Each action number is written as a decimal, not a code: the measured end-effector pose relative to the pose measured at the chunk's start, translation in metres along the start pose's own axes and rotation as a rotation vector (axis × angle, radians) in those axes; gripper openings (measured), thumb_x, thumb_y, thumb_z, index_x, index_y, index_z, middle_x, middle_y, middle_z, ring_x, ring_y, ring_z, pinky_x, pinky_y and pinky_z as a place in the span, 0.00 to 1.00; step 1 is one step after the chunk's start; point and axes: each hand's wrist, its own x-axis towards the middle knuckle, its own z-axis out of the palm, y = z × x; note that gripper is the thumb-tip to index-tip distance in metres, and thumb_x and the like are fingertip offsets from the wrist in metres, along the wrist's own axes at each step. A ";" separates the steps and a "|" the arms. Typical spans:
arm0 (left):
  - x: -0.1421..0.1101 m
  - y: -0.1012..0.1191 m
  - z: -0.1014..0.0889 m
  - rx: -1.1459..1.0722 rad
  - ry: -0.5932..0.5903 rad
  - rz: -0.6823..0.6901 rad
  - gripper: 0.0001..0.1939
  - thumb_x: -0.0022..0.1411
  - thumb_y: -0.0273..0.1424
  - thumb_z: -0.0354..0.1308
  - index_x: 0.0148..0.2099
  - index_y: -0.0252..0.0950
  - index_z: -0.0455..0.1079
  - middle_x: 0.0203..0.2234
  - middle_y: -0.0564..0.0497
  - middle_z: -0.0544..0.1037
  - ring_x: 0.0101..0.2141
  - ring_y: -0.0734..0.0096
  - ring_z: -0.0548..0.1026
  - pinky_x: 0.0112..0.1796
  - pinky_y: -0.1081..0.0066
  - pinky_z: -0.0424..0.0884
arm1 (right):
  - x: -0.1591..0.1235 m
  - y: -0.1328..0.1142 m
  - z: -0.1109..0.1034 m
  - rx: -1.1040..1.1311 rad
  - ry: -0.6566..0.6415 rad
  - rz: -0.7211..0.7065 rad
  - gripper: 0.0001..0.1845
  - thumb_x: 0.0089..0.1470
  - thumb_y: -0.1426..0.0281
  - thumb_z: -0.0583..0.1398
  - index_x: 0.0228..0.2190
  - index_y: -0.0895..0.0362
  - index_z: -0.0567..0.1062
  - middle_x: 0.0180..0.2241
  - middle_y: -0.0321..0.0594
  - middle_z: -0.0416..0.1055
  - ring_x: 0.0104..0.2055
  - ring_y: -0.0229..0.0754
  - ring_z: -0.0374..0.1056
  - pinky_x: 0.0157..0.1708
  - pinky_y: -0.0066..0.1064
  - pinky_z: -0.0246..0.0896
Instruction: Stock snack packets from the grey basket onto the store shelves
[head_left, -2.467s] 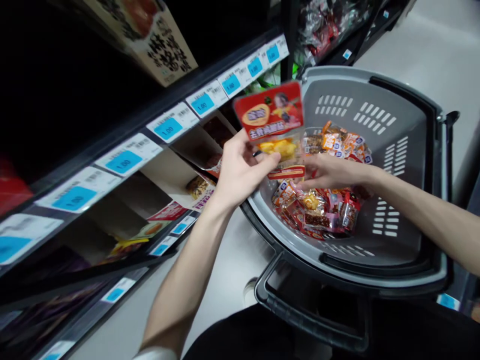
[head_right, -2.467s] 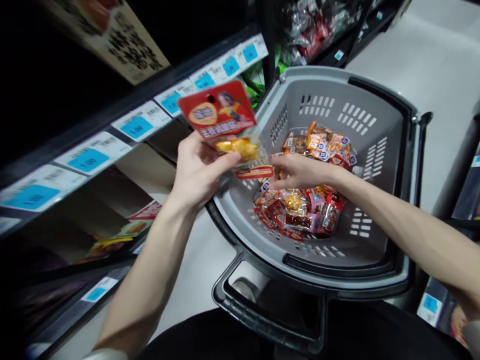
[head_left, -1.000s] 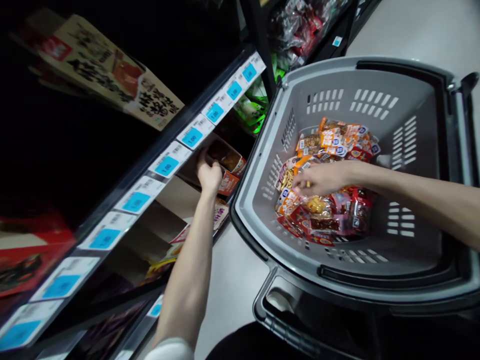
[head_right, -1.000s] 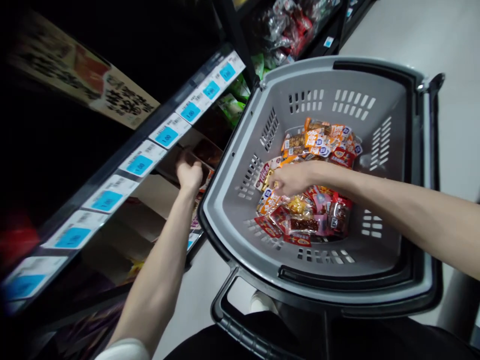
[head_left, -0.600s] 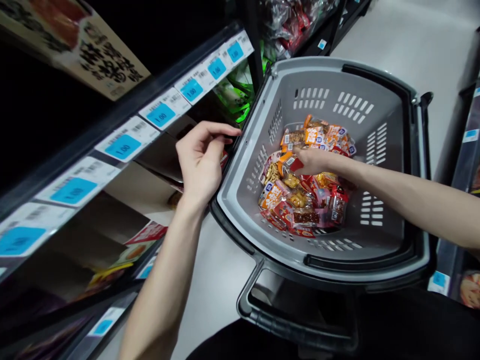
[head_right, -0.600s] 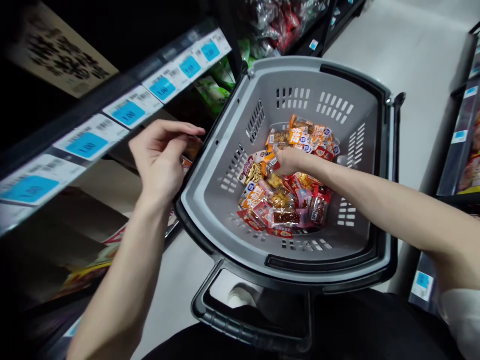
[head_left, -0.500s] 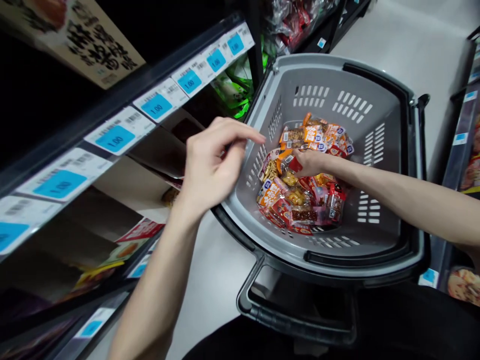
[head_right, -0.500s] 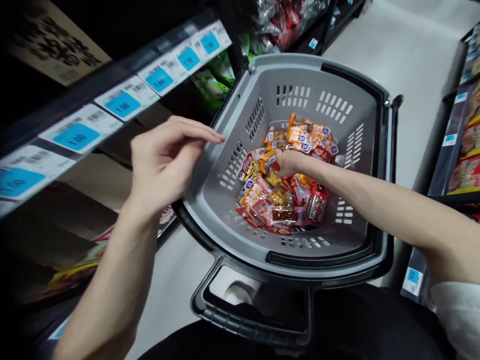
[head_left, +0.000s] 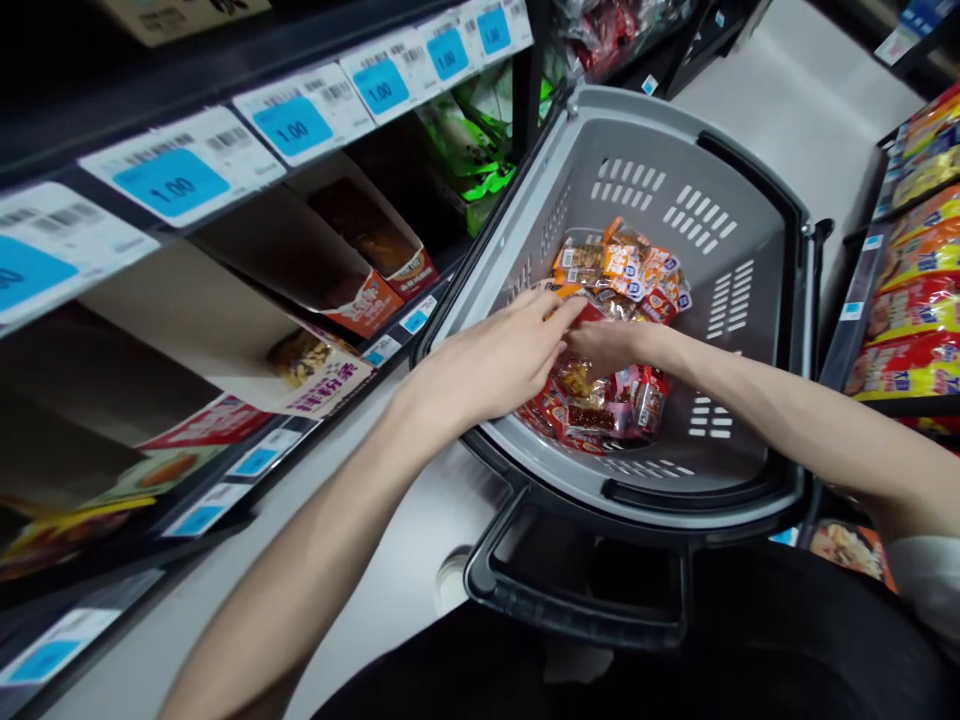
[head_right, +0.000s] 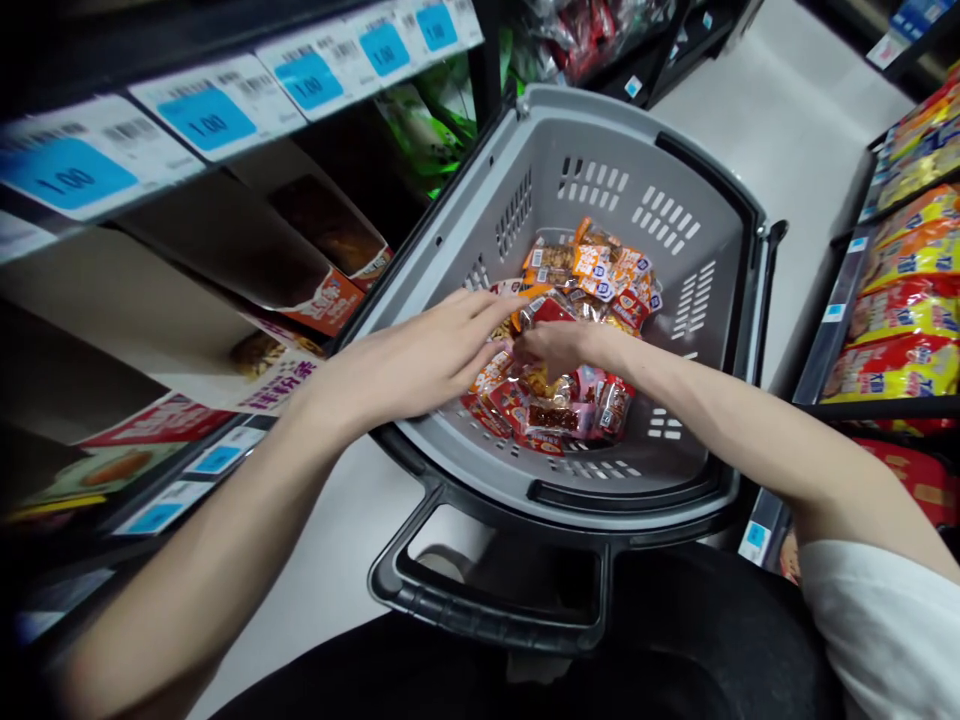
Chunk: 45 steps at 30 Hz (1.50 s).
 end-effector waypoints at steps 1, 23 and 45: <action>0.000 0.001 -0.001 0.011 -0.010 -0.002 0.24 0.78 0.29 0.44 0.72 0.33 0.60 0.61 0.37 0.73 0.65 0.51 0.70 0.64 0.51 0.70 | -0.001 -0.003 0.000 -0.033 -0.066 0.019 0.15 0.50 0.74 0.73 0.41 0.58 0.80 0.37 0.40 0.79 0.39 0.42 0.72 0.41 0.33 0.66; -0.002 0.006 -0.003 -0.048 0.136 -0.111 0.36 0.67 0.16 0.47 0.75 0.35 0.54 0.64 0.38 0.68 0.65 0.51 0.69 0.67 0.50 0.68 | -0.016 -0.003 -0.046 0.108 0.084 -0.154 0.04 0.63 0.74 0.62 0.35 0.59 0.79 0.38 0.46 0.79 0.39 0.44 0.69 0.44 0.36 0.64; 0.003 -0.009 -0.010 -0.799 0.562 -0.359 0.30 0.64 0.35 0.70 0.63 0.40 0.63 0.44 0.47 0.84 0.37 0.63 0.84 0.31 0.66 0.85 | -0.033 -0.048 -0.056 1.311 0.910 -0.079 0.26 0.42 0.57 0.80 0.34 0.56 0.77 0.36 0.39 0.79 0.43 0.44 0.79 0.46 0.37 0.80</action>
